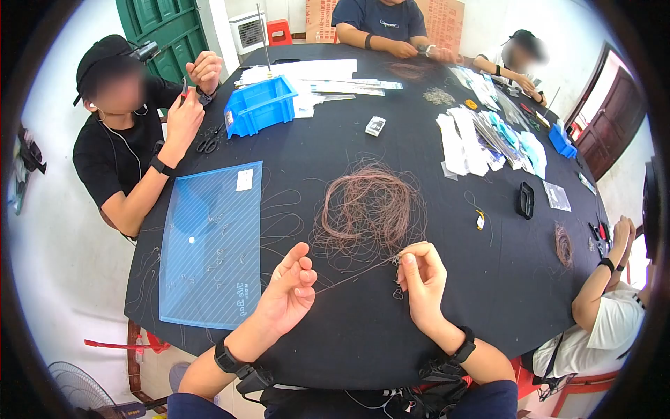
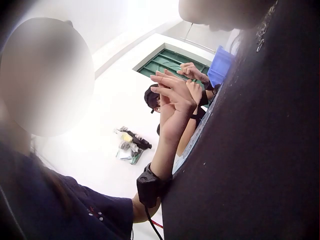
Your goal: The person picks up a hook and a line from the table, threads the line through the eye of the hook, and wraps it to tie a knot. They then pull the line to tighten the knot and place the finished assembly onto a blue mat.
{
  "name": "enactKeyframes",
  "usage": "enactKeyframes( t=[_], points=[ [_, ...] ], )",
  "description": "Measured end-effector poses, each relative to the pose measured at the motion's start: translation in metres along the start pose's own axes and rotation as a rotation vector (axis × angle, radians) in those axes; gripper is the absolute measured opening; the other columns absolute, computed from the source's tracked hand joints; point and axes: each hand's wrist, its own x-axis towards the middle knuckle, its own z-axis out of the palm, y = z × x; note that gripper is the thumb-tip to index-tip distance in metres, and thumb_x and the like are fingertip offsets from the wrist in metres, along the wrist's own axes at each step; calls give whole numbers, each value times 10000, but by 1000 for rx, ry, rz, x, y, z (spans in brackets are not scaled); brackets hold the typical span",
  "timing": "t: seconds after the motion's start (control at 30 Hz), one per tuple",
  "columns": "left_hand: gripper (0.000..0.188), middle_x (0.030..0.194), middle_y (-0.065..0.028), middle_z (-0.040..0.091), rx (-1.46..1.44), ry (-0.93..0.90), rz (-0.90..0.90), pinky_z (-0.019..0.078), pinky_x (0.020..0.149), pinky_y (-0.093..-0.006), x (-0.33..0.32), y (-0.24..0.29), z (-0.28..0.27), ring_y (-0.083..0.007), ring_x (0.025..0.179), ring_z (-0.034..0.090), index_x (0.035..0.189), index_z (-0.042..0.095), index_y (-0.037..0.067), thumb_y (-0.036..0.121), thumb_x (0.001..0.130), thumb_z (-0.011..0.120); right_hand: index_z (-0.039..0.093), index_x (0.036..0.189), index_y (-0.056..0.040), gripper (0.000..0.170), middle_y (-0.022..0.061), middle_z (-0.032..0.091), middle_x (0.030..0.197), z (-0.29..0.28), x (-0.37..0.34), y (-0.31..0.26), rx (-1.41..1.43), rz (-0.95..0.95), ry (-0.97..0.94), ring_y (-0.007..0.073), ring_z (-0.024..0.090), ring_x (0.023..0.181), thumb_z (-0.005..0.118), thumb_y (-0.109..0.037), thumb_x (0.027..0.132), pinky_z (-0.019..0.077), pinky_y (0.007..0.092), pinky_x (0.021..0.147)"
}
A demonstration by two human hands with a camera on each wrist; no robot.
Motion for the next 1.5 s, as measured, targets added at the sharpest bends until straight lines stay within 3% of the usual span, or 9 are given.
enactKeyframes(
  t=[0.33, 0.43, 0.87, 0.97, 1.5],
  points=[
    [340, 948, 2, 603, 7, -2, 3, 520, 587, -144, 0, -1, 2, -76, 789, 598, 1155, 550, 117, 1, 840, 608, 535, 914, -35, 70, -25, 501, 728, 0, 0, 2, 9, -16, 28, 28, 452, 588, 533, -103, 932, 362, 169, 516],
    [370, 979, -28, 629, -35, -30, 8, 516, 608, -181, 1, -1, -4, -106, 818, 606, 1190, 520, 74, -26, 841, 596, 533, 912, -37, 72, -26, 500, 726, 0, 1, 0, 13, -9, 36, 26, 450, 584, 529, -105, 934, 360, 168, 513],
    [322, 995, 8, 614, 33, 51, 18, 520, 631, -170, 0, -1, 1, -65, 793, 592, 1158, 544, 126, 18, 859, 588, 520, 909, -49, 92, -31, 482, 664, -1, 2, -1, -34, -41, 94, 21, 431, 537, 515, -134, 945, 331, 167, 466],
    [325, 996, 9, 613, 29, 51, 13, 518, 636, -175, 1, -1, 0, -65, 789, 589, 1158, 542, 130, 26, 855, 596, 507, 897, -53, 93, -21, 449, 637, 1, 3, -1, -56, -47, 107, 29, 384, 497, 487, -127, 949, 308, 178, 434],
    [343, 1015, 9, 607, 64, 26, 8, 522, 689, -196, 1, -2, -3, -66, 813, 584, 1177, 524, 142, 91, 852, 622, 491, 909, -51, 75, -5, 460, 769, -2, 2, 2, -27, -75, 146, 25, 414, 537, 480, -112, 951, 326, 167, 423]
  ],
)
